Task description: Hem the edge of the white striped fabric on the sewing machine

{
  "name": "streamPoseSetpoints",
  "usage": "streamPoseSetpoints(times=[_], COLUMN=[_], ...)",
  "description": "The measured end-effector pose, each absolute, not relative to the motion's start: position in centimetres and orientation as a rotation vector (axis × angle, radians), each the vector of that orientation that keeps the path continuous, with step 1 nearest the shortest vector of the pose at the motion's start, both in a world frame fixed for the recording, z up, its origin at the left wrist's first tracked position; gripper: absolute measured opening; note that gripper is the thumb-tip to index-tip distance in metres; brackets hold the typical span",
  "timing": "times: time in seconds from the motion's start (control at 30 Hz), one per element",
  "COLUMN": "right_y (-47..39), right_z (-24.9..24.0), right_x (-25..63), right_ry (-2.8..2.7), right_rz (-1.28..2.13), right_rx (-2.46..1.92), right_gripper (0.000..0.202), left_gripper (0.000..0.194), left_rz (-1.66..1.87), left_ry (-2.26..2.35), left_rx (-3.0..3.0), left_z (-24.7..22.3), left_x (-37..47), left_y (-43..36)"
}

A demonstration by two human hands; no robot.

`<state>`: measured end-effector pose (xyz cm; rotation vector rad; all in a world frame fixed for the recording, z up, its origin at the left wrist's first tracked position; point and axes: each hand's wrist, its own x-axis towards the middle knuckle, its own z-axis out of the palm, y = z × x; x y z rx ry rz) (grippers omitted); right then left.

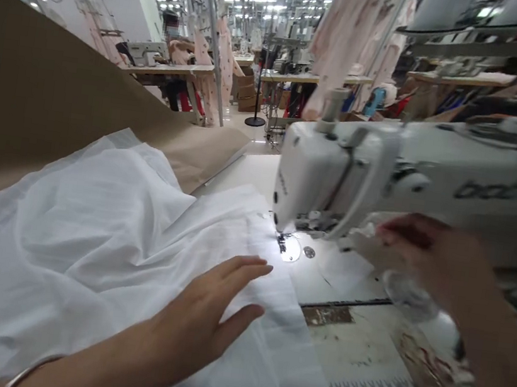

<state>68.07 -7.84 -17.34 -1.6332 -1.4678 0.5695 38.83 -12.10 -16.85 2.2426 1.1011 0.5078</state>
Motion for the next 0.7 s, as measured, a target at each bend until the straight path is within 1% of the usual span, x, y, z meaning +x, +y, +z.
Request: streamPoseSetpoints(times=[0.07, 0.1, 0.13, 0.17, 0.23, 0.37, 0.47, 0.57, 0.63, 0.7], right_y=[-10.4, -11.6, -12.8, -13.9, -15.5, -17.4, -18.1, -18.9, -19.4, -20.1], right_z=[-17.7, -17.8, -18.0, -18.2, -18.5, -19.0, -19.1, -18.8, -18.5, -18.5], right_x=[67.3, 66.6, 65.8, 65.1, 64.1, 63.6, 63.5, 63.7, 64.7, 66.8], right_ry=[-1.441, -1.409, -1.31, -1.225, -1.07, -0.972, -0.982, -1.091, -1.245, -1.418], right_rz=[0.792, 0.916, 1.099, 1.212, 1.347, 1.31, 1.233, 1.13, 0.991, 0.664], right_rx=[-1.535, -1.467, -1.36, -1.286, -1.188, -1.214, -1.249, -1.319, -1.373, -1.482], right_gripper=[0.037, 0.035, 0.03, 0.027, 0.02, 0.014, 0.008, 0.011, 0.014, 0.016], left_gripper=[0.029, 0.026, 0.025, 0.026, 0.025, 0.015, 0.018, 0.021, 0.021, 0.021], left_rz=[0.551, 0.546, 0.538, 0.534, 0.531, 0.486, 0.406, 0.339, 0.334, 0.346], left_ry=[1.08, 1.065, 1.054, 1.048, 1.032, 1.044, 1.101, 1.148, 1.156, 1.167], left_rx=[1.939, 1.812, 1.713, 1.642, 1.569, 1.538, 1.589, 1.707, 1.779, 1.811], left_z=[-15.4, -15.0, -14.7, -14.6, -14.8, -15.6, -16.1, -16.4, -16.3, -16.0], left_x=[41.0, 42.2, 43.4, 44.6, 46.5, 48.7, 49.2, 49.4, 49.4, 49.3], left_y=[-12.4, -12.5, -12.5, -12.5, -12.5, -12.6, -12.5, -12.4, -12.4, -12.4])
